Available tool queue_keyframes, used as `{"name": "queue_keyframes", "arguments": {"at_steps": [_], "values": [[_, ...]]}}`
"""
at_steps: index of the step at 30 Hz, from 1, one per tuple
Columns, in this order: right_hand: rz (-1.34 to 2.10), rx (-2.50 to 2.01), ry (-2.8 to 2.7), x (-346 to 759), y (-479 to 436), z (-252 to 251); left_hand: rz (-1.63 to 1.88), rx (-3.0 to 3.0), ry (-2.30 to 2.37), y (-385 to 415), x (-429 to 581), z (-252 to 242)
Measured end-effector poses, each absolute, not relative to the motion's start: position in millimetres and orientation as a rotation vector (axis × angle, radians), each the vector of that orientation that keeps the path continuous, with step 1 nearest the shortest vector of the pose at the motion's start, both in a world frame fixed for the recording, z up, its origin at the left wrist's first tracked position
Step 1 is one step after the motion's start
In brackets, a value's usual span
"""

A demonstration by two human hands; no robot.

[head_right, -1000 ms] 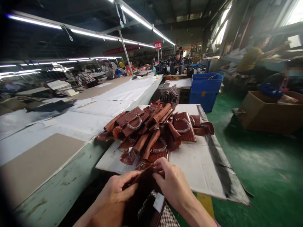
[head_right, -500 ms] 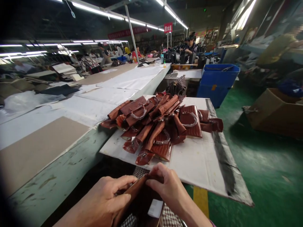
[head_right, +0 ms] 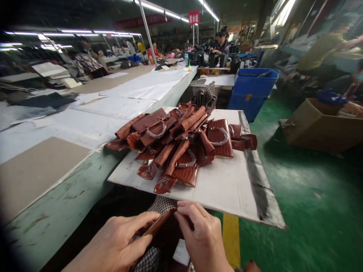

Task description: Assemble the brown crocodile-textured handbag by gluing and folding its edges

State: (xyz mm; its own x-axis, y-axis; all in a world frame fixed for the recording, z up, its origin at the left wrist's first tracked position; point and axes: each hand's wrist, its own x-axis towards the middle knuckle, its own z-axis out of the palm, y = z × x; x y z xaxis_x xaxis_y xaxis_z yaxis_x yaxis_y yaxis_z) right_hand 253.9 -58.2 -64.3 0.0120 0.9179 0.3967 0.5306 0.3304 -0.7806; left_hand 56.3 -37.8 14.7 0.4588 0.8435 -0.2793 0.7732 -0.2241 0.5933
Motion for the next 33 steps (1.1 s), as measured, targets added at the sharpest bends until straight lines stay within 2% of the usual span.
{"name": "queue_keyframes", "arguments": {"at_steps": [5, 11, 18, 27, 33], "values": [[0.332, -1.273, -1.763, 255, -60, -58, 0.146, 2.034, 1.354, -40, 54, 9], [0.308, -1.221, -1.884, 257, -62, -61, 0.087, 2.046, 1.378, -42, 53, 4], [0.677, -1.286, -1.753, 251, -63, -69, 0.069, 2.084, 1.444, -45, 47, -14], [1.053, -1.312, -1.634, 235, -95, -113, -0.287, 2.056, 1.514, -55, 44, -33], [1.246, -1.322, -1.501, 228, -109, -106, -0.341, 1.989, 1.524, -55, 46, -24]]}}
